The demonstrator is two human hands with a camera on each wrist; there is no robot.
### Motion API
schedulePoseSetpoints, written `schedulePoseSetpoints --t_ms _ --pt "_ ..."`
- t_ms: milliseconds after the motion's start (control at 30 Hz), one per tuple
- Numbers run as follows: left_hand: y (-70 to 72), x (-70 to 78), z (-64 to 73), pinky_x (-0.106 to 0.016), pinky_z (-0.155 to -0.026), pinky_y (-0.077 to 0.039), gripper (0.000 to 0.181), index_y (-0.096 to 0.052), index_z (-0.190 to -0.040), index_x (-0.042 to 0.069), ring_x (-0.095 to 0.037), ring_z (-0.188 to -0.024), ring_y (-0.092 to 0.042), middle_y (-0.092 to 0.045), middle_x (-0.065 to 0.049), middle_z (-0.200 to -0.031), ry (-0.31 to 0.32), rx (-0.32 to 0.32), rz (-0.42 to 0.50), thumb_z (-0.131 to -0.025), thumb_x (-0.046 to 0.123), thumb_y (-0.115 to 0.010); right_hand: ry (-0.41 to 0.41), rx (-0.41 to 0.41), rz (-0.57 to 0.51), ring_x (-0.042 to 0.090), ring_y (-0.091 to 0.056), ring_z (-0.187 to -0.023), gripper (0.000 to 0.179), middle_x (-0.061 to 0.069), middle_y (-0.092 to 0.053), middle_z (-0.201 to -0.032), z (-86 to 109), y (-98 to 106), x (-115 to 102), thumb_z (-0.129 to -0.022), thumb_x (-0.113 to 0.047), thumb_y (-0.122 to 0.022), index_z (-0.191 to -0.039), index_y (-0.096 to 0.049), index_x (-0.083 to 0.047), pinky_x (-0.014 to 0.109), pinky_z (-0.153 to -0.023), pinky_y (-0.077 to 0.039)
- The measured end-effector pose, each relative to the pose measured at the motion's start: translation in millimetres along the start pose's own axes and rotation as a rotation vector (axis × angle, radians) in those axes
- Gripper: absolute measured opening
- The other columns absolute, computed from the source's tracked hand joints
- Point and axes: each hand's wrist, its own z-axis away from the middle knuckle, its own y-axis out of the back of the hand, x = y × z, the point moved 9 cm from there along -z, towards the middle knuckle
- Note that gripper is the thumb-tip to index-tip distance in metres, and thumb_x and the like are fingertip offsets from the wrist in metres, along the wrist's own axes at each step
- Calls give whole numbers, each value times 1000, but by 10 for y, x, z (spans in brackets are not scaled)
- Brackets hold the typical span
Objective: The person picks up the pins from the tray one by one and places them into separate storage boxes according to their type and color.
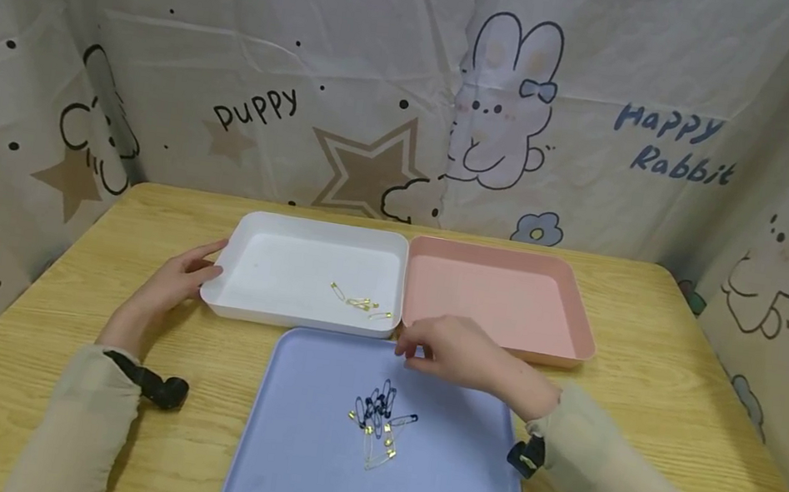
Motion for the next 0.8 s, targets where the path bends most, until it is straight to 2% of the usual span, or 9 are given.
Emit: schedulePoseSetpoints --t_ms 167,267,400,533,600,800 --pt "-4 -4 -5 -18 -76 -43 61 -16 -146 22 -35 -117 -40 -32 -27 -138 -6 -2 3 -94 40 -43 -6 -66 -29 3 -54 -67 10 -14 -62 -81 104 -104 -15 -81 -19 -67 -90 -69 -22 19 -63 -43" --pt "5 -5 -9 -17 -74 -43 62 -17 -146 21 -32 -114 -42 -32 -27 -137 -11 3 3 -94 40 -43 22 -109 -35 2 -53 -67 9 -16 -62 -81 146 -190 -48 -80 -20 -68 -88 -69 -23 18 -63 -43" --pt "14 19 -4 -18 -71 -46 61 -17 -146 18 -20 -101 -50 -35 -28 -135 -36 1 10 -95 37 -44 90 -173 -33 -1 -51 -68 10 -16 -60 -81 193 -323 -128 -78 -23 -69 -88 -68 -24 15 -63 -41" --pt "10 36 2 -20 -70 -47 60 -17 -146 17 -11 -93 -51 -36 -29 -134 -49 -9 14 -95 34 -44 131 -215 -28 -3 -48 -66 14 -15 -58 -80 227 -418 -195 -75 -29 -72 -88 -68 -24 15 -63 -40" --pt "7 38 3 -20 -70 -47 60 -16 -146 18 -13 -94 -51 -35 -29 -135 -44 -10 14 -95 34 -43 140 -227 -19 -3 -46 -64 15 -14 -58 -79 233 -451 -211 -74 -31 -73 -87 -67 -24 15 -62 -39" --pt "-5 46 6 -19 -71 -46 60 -16 -146 19 -27 -105 -48 -34 -29 -136 -43 -8 12 -96 34 -43 149 -223 29 -4 -44 -62 14 -17 -54 -76 229 -508 -217 -72 -34 -74 -81 -66 -27 15 -61 -37"
